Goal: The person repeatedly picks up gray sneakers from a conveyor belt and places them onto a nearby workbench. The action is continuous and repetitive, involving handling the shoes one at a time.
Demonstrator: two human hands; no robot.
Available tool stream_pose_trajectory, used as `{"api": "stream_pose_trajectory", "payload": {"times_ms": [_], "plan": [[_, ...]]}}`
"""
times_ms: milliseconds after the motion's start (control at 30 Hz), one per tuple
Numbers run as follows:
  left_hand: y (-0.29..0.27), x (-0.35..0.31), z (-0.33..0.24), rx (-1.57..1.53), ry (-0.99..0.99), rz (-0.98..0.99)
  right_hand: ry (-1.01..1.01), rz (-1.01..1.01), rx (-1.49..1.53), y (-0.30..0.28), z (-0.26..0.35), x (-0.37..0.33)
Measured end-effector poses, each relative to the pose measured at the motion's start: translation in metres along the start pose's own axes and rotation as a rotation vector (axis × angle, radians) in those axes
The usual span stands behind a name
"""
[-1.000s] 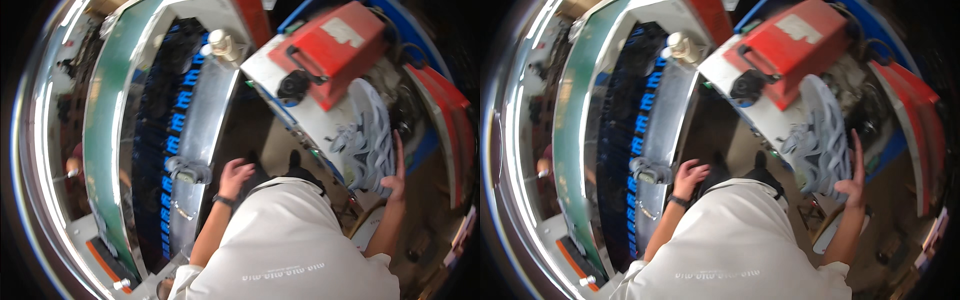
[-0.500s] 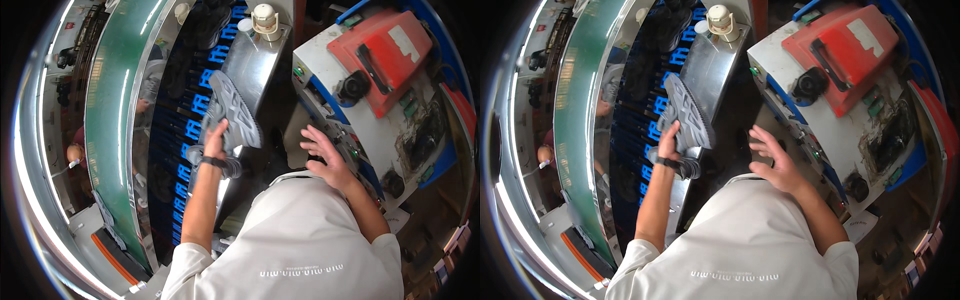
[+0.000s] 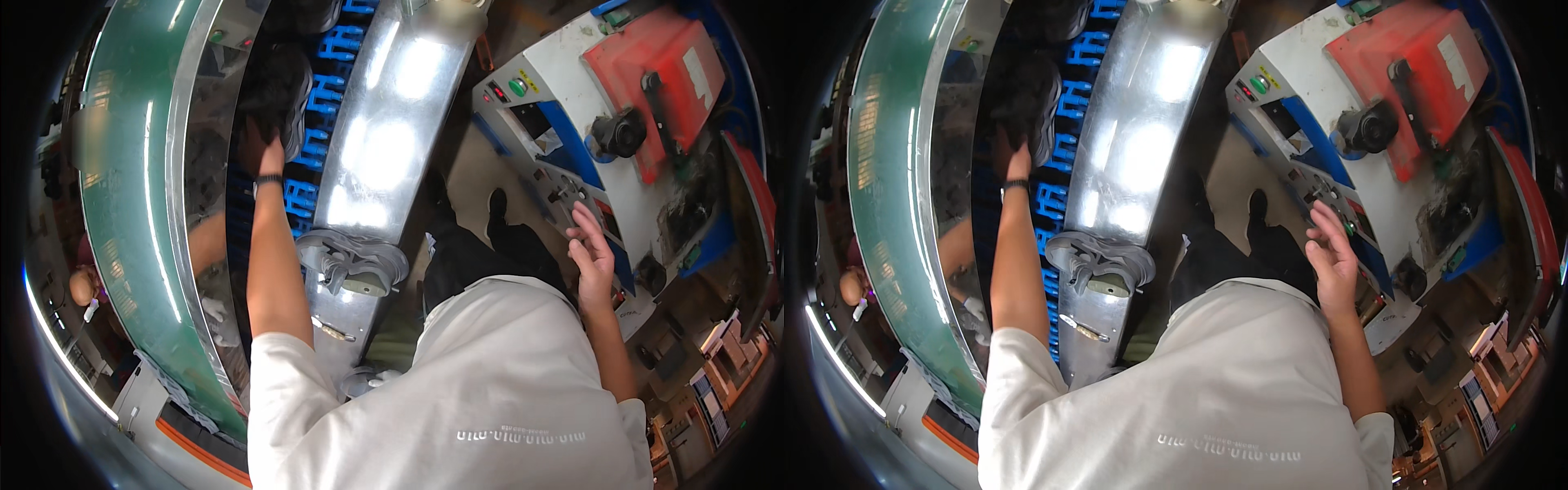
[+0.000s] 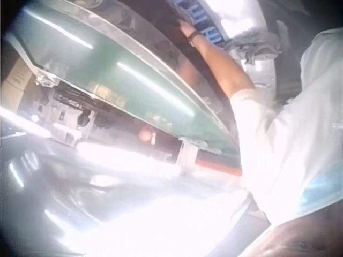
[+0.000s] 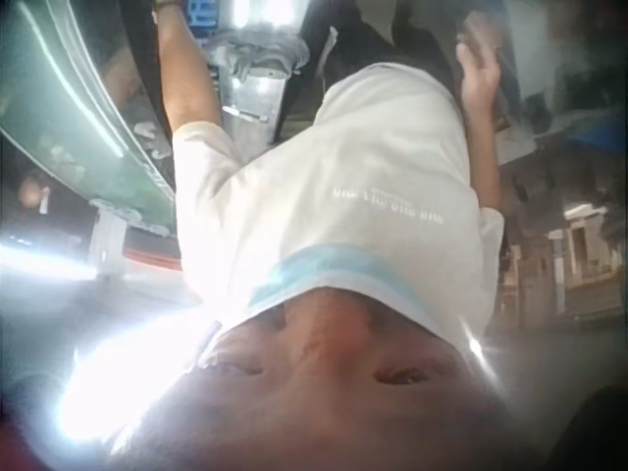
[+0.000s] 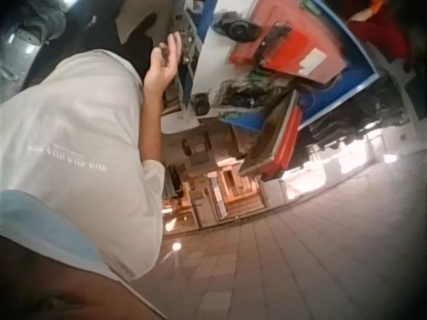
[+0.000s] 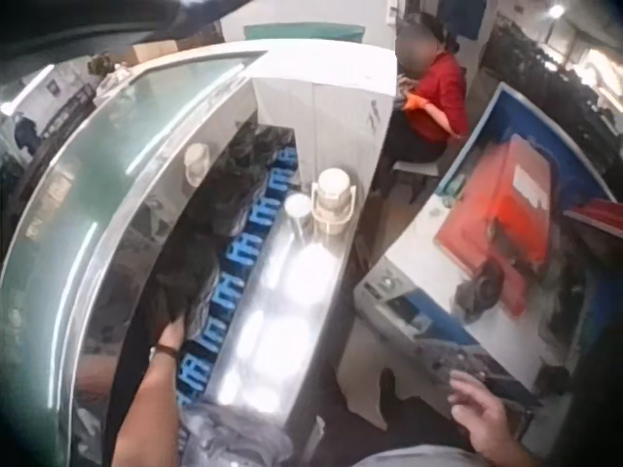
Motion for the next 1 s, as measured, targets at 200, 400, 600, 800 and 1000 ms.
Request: {"api": "stream_pose_trajectory", "payload": {"times_ms": [200,400,600,800,1000], "plan": [[-0.107,-0.175,-0.012,-0.119,-0.03,0.016,0.149,-0.138,0.037,-0.008,-0.005,0.013],[-0.094,-0.373,0.007,-0.294,-0.622,-0.055,0.182,-0.011,0.127,0.006,0.001,0.024],[-0.058,-0.411,0.031,-1.097,-1.102,0.072,0.167,0.165,0.247,-0.006,0.017,0.014],[-0.09,-0.474,0.067,-1.781,-1.043,0.57,0.151,0.361,0.343,-0.044,-0.006,-0.011],[-0.069,-0.507,-0.035,-1.859,-0.91,0.69,0.048,0.557,0.307,-0.033,-0.027,-0.029]]}}
Point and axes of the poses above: each hand's wrist, its own x-axis towards the middle knuckle, its own y-axis out of the palm, z = x × y, the point moved 6 cm from there along x, towards the middle knuckle, and after that the axes turned 12 degrees about -y, right-handed, at the moved point
